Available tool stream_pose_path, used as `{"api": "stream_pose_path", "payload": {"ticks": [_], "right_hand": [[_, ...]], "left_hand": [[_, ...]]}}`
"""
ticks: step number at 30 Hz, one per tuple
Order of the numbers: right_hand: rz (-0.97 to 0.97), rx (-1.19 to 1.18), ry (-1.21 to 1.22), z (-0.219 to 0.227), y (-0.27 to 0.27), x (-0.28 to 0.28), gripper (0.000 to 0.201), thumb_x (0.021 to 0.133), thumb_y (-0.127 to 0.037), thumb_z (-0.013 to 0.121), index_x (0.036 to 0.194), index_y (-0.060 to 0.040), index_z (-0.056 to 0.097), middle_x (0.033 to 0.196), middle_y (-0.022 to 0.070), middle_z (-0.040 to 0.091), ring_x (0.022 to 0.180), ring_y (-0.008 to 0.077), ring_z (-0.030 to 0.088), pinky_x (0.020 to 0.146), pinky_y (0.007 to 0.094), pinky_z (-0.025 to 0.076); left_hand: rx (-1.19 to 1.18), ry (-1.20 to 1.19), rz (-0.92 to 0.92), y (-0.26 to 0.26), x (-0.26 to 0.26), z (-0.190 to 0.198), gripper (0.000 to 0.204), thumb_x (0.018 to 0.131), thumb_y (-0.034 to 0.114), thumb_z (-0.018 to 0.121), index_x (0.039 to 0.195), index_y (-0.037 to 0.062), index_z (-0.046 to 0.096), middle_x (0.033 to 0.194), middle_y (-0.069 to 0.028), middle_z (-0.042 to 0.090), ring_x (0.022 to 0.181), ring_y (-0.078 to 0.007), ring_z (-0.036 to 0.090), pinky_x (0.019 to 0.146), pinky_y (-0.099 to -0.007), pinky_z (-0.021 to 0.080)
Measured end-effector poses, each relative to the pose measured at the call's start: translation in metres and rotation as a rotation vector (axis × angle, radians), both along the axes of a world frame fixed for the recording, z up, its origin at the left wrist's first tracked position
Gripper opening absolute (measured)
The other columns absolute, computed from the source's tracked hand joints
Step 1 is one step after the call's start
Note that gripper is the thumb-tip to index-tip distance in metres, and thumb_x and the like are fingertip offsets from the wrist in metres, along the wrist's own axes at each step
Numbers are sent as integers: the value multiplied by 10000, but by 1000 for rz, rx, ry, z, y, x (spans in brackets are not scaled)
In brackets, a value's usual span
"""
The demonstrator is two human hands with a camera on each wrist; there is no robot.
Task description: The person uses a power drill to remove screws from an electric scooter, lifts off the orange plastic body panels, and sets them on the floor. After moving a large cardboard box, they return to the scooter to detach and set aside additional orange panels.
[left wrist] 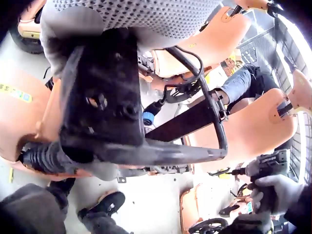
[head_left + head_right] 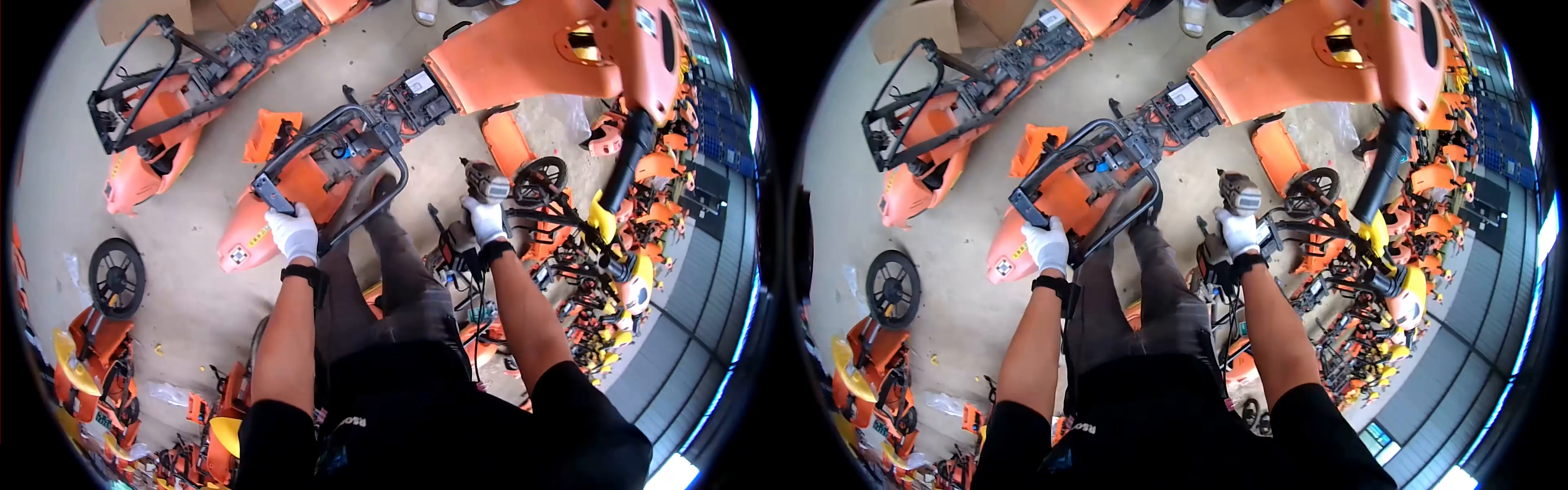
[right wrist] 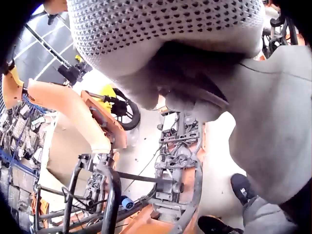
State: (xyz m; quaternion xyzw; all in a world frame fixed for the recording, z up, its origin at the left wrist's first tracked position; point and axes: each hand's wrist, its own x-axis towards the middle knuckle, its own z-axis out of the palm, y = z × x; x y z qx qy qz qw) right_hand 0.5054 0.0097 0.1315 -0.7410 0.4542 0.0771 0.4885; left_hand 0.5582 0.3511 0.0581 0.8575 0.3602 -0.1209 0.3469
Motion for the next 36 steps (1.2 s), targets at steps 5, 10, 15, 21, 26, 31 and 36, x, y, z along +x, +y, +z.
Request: {"api": "stream_pose_path", "payload": {"ticks": [5, 10, 15, 21, 26, 31, 36], "right_hand": [[-15, 11, 58, -65, -43, 58, 170, 782, -195, 693, 752, -48, 613, 558, 42, 565, 391, 152, 501, 396, 303, 403], [75, 37, 75, -148, -112, 93, 152, 796, -175, 672, 738, -45, 621, 619, 57, 598, 454, 160, 552, 425, 295, 437], [-50, 184, 143, -182, -151, 121, 103, 818, -133, 642, 866, -49, 606, 605, 31, 566, 452, 155, 539, 429, 276, 461], [-103, 269, 160, -212, -203, 132, 111, 833, -138, 630, 871, -35, 622, 652, 39, 587, 501, 147, 554, 463, 270, 470], [-107, 197, 188, -217, -209, 141, 117, 830, -141, 633, 864, -30, 627, 637, 38, 585, 490, 144, 550, 463, 265, 464], [-63, 231, 236, -229, -229, 142, 129, 843, -175, 629, 819, -47, 627, 649, 36, 597, 507, 141, 557, 477, 262, 468], [-55, 273, 224, -227, -236, 144, 118, 843, -148, 632, 879, -35, 626, 655, 33, 585, 526, 144, 561, 490, 270, 482]], "left_hand": [[96, -124, 139, -16, 0, -8, 291, 791, 144, 595, 1006, -2, 464, 876, -198, 598, 813, -396, 612, 733, -459, 480], [126, 77, 209, -21, 6, 13, 392, 812, 180, 644, 1098, -19, 464, 944, -216, 617, 870, -368, 624, 770, -424, 492], [164, 33, 233, -25, 6, 15, 453, 865, 179, 658, 1186, -64, 449, 1075, -191, 587, 928, -279, 599, 819, -387, 482], [215, 55, 319, -19, -5, 8, 494, 886, 214, 660, 1203, -102, 451, 1077, -189, 592, 908, -224, 583, 822, -351, 488], [248, 113, 352, -16, -7, 11, 490, 891, 230, 650, 1233, -76, 479, 1124, -166, 598, 923, -224, 586, 821, -344, 494], [299, 143, 287, -18, -2, 13, 478, 897, 244, 642, 1212, -80, 485, 1121, -152, 570, 942, -211, 588, 796, -318, 500], [302, 120, 270, -15, -5, 10, 425, 892, 237, 649, 1148, -72, 508, 1071, -150, 570, 955, -217, 598, 813, -305, 519]]}}
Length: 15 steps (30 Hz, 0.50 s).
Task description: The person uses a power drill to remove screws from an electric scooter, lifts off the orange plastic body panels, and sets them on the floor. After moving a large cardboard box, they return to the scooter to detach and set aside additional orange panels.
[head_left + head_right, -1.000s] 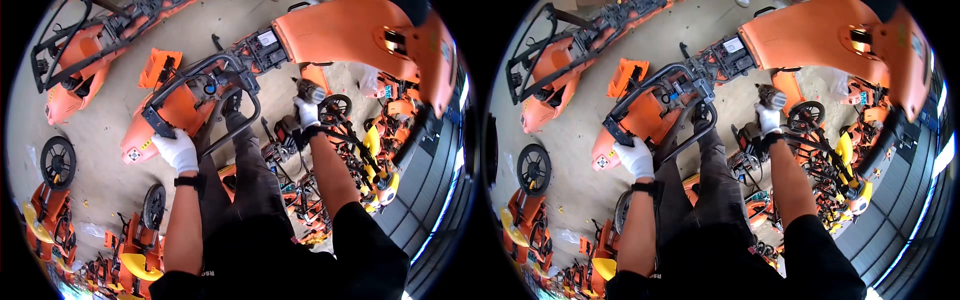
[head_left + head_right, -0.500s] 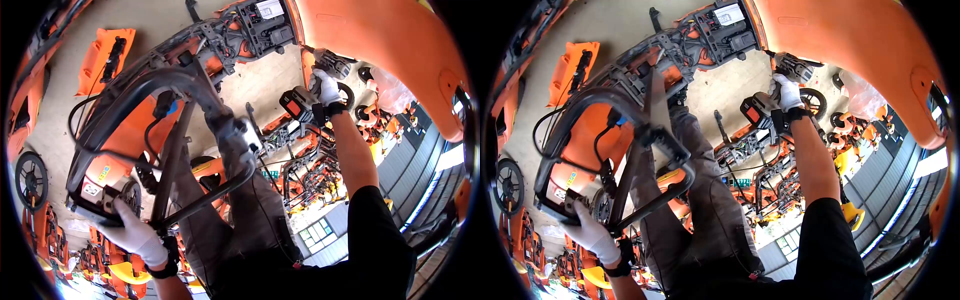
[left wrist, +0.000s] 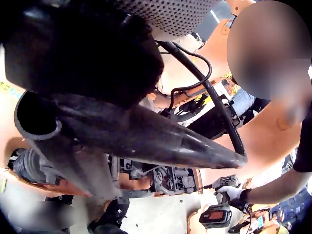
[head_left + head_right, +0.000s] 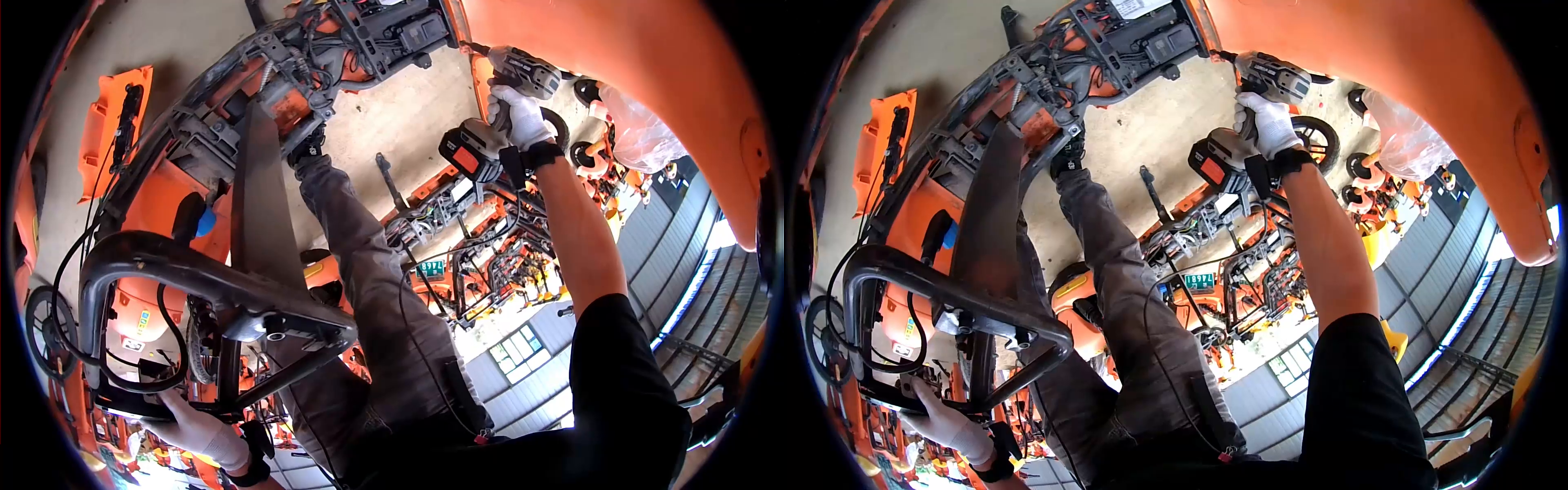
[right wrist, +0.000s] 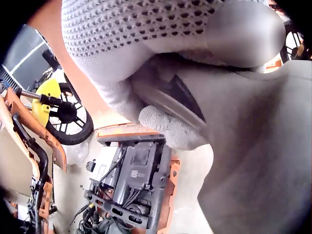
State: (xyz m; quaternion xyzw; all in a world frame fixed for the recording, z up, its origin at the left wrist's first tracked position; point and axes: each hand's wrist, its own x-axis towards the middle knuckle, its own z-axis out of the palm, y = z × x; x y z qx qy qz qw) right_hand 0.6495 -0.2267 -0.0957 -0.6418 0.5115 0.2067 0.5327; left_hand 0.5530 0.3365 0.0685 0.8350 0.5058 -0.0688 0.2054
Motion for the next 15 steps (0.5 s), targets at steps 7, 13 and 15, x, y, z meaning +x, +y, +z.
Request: {"api": "stream_pose_path", "payload": {"ticks": [7, 13, 15], "right_hand": [[432, -84, 110, 7, -44, 16, 140, 816, -181, 659, 866, -55, 623, 647, 22, 576, 523, 125, 543, 477, 268, 465], [726, -123, 175, 6, -64, 43, 174, 795, -145, 646, 941, -54, 619, 639, 13, 563, 513, 118, 514, 479, 272, 433], [743, -147, 194, 14, -51, 54, 124, 786, -141, 644, 867, -54, 609, 611, 16, 553, 485, 120, 498, 463, 273, 409]], "left_hand": [[22, 78, -17, 1, 3, 3, 447, 890, 220, 647, 1188, -78, 497, 1140, -184, 580, 991, -237, 609, 878, -329, 521], [64, 106, -22, 8, -5, 3, 501, 878, 290, 654, 1191, -73, 510, 1126, -187, 598, 971, -258, 619, 871, -348, 514], [67, 116, -29, 8, -3, 3, 504, 874, 295, 658, 1189, -72, 513, 1127, -186, 597, 971, -258, 619, 868, -350, 514]]}}
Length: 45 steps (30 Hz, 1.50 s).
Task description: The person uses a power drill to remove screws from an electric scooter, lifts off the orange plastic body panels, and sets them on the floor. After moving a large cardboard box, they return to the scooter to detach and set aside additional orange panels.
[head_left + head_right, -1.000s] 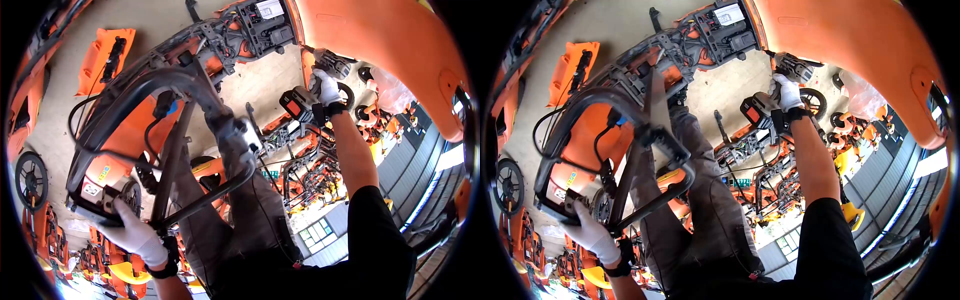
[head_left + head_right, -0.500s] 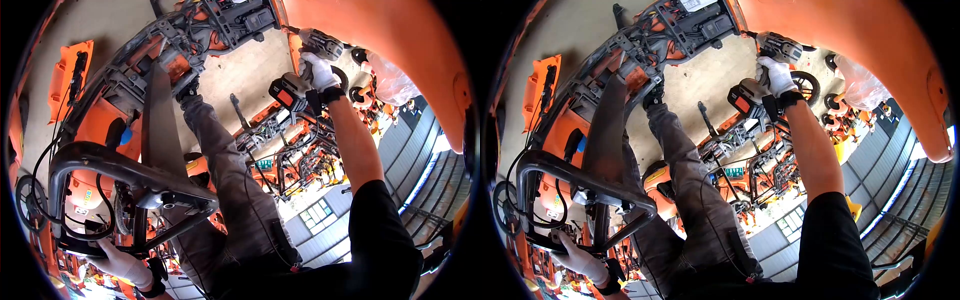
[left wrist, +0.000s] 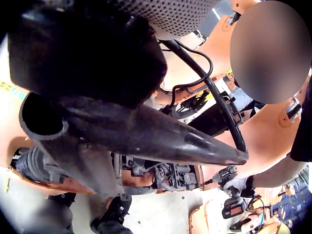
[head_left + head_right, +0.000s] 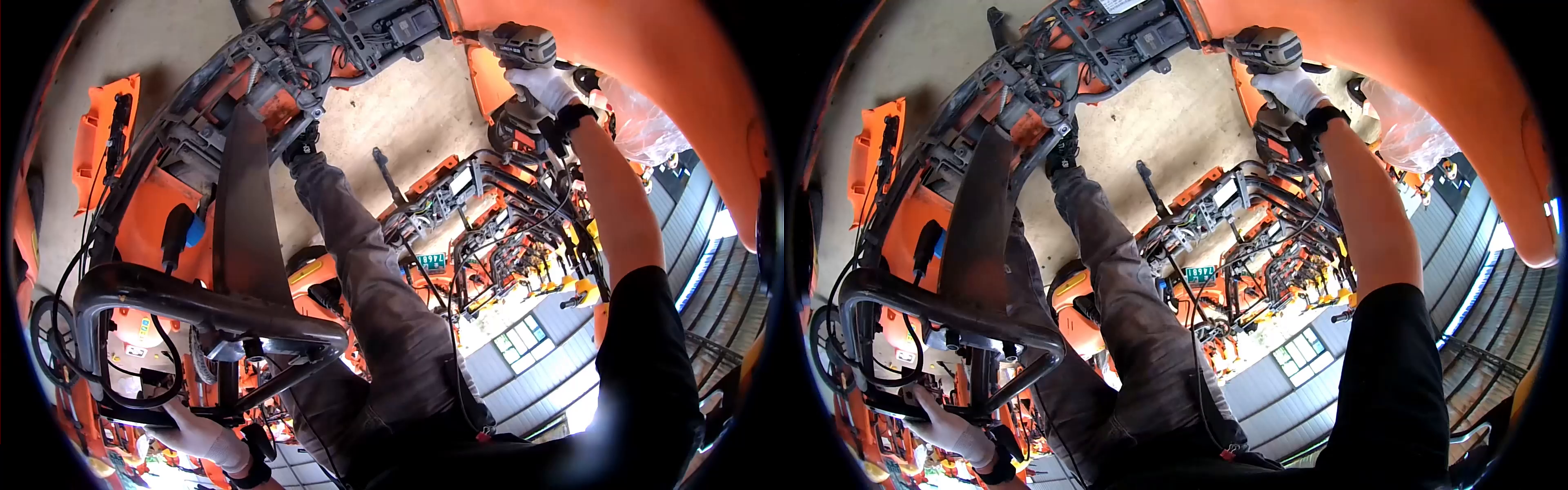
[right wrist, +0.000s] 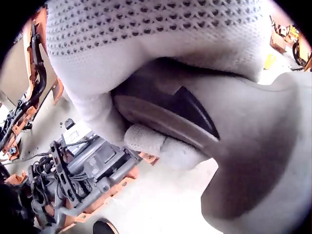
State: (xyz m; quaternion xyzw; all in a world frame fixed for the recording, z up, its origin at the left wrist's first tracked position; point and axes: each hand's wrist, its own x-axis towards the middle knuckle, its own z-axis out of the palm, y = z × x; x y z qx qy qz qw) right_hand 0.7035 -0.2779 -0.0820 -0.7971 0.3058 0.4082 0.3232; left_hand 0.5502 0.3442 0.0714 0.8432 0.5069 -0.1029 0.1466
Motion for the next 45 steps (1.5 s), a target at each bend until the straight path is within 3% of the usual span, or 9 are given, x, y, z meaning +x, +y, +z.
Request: {"api": "stream_pose_path", "payload": {"ticks": [4, 9, 11, 16, 22, 37, 43, 45], "right_hand": [[-53, 48, 34, -2, -3, 2, 119, 783, -149, 633, 727, -63, 572, 563, 12, 527, 464, 121, 487, 447, 271, 395], [-33, 45, -1, 1, 2, -1, 135, 789, -158, 621, 707, -64, 569, 562, 14, 524, 458, 117, 484, 445, 275, 399], [-18, -17, 91, -1, -3, 0, 121, 794, -168, 621, 752, -61, 582, 563, 19, 530, 456, 118, 488, 441, 272, 401], [-251, 2, 8, -6, 0, -21, 182, 797, -222, 645, 787, -43, 619, 610, 36, 566, 499, 142, 548, 484, 283, 468], [-401, 78, -51, -2, 11, -33, 133, 787, -188, 622, 766, -63, 581, 601, 42, 555, 495, 150, 531, 486, 275, 447], [-351, 13, -15, 7, 17, -27, 120, 774, -164, 623, 786, -47, 597, 612, 51, 563, 504, 153, 535, 495, 282, 451], [-382, 54, -59, 3, 14, -31, 115, 787, -162, 620, 805, -49, 609, 621, 45, 564, 521, 146, 534, 502, 280, 449], [-345, 90, -45, 1, 11, -32, 203, 800, -113, 595, 983, -25, 579, 653, 8, 537, 519, 112, 518, 473, 256, 454]], "left_hand": [[-1, -2, 18, -6, 5, 0, 490, 873, 285, 662, 1183, -66, 518, 1128, -186, 596, 969, -258, 620, 867, -351, 515], [0, -27, -6, -5, 1, 0, 459, 876, 255, 660, 1170, -68, 521, 1121, -182, 594, 977, -253, 613, 866, -347, 518], [15, -26, 4, -5, 1, -1, 444, 875, 236, 663, 1159, -74, 520, 1118, -178, 588, 987, -245, 603, 862, -339, 516], [-33, -58, 18, -2, -1, 0, 452, 867, 229, 676, 1128, -94, 496, 1102, -184, 572, 978, -233, 593, 857, -335, 509], [-41, -49, 27, -7, 5, 1, 450, 877, 222, 665, 1144, -90, 481, 1106, -186, 569, 987, -247, 590, 881, -340, 504], [35, -76, -5, -3, 0, -4, 459, 884, 231, 658, 1169, -88, 493, 1072, -177, 561, 939, -230, 591, 812, -332, 511], [-45, -144, 29, -10, 5, -3, 481, 876, 254, 672, 1168, -88, 500, 1039, -159, 520, 933, -227, 583, 782, -329, 513], [-21, -133, 16, -7, 2, -4, 492, 876, 263, 671, 1162, -97, 498, 1020, -144, 480, 929, -228, 581, 771, -336, 516]]}}
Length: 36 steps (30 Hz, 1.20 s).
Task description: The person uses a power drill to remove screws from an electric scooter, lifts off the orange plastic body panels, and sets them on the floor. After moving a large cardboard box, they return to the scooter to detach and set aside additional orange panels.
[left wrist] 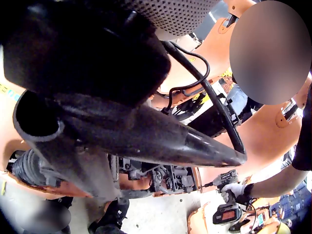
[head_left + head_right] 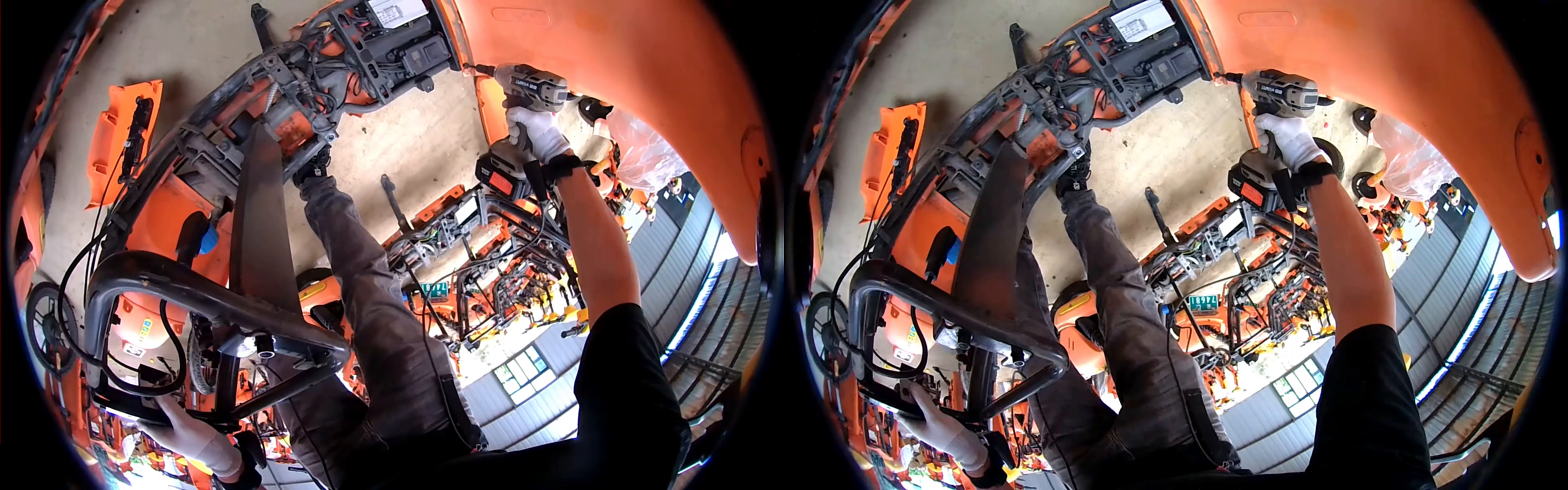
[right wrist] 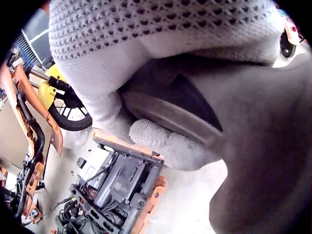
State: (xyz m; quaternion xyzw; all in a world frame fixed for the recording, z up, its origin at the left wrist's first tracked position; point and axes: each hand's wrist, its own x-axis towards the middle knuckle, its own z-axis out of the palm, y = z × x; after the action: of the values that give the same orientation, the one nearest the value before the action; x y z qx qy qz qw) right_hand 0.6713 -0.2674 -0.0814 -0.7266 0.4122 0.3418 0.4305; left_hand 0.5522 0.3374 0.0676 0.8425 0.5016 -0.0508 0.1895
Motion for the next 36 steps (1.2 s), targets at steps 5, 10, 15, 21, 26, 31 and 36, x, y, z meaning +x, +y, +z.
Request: {"api": "stream_pose_path", "payload": {"ticks": [5, 10, 15, 21, 26, 31, 36], "right_hand": [[85, -47, 33, 7, -2, -5, 234, 800, -128, 586, 997, -2, 576, 634, 18, 531, 520, 128, 516, 493, 253, 438], [49, 245, -40, 40, 37, -19, 304, 792, -141, 599, 1030, 46, 569, 616, 59, 549, 506, 152, 524, 502, 270, 444], [-35, 95, -45, 29, 39, -33, 164, 815, -169, 627, 883, -20, 630, 670, 27, 588, 571, 112, 549, 582, 250, 460], [68, -30, -152, 10, 31, 2, 254, 835, -253, 585, 686, -49, 613, 597, 19, 572, 565, 109, 545, 557, 248, 427], [185, -29, -233, 5, 65, 73, 309, 843, -199, 572, 1059, 22, 575, 606, 13, 535, 506, 108, 505, 492, 240, 422], [242, -99, -188, -20, 73, 126, 238, 825, -243, 614, 674, -63, 577, 582, 18, 550, 508, 108, 530, 502, 252, 432], [209, -104, -186, -33, 80, 148, 241, 824, -241, 635, 681, -51, 599, 579, 28, 569, 480, 124, 524, 482, 264, 427]], "left_hand": [[19, 25, -29, 3, -3, -1, 492, 885, 273, 659, 1169, -95, 496, 1031, -146, 478, 934, -232, 582, 776, -331, 520], [-25, 17, 15, -4, 3, 1, 479, 898, 271, 641, 1196, -76, 499, 1109, -177, 554, 956, -237, 590, 803, -326, 516], [-33, -36, -9, 0, -2, 0, 485, 901, 237, 634, 1232, -82, 479, 1142, -186, 587, 973, -250, 605, 826, -334, 518], [-29, 1, 23, 2, -1, 1, 480, 904, 222, 630, 1245, -82, 482, 1180, -191, 585, 985, -240, 612, 852, -324, 514], [-21, -24, 15, -8, 5, 1, 496, 909, 224, 624, 1284, -61, 471, 1181, -182, 581, 981, -233, 601, 830, -320, 506], [-5, -26, 26, -1, -2, -1, 507, 914, 228, 614, 1310, -45, 452, 1198, -177, 563, 1014, -233, 571, 852, -345, 481], [-11, -27, 42, -3, -1, 1, 515, 918, 225, 605, 1316, -54, 435, 1218, -176, 546, 1045, -244, 541, 917, -364, 437]]}}
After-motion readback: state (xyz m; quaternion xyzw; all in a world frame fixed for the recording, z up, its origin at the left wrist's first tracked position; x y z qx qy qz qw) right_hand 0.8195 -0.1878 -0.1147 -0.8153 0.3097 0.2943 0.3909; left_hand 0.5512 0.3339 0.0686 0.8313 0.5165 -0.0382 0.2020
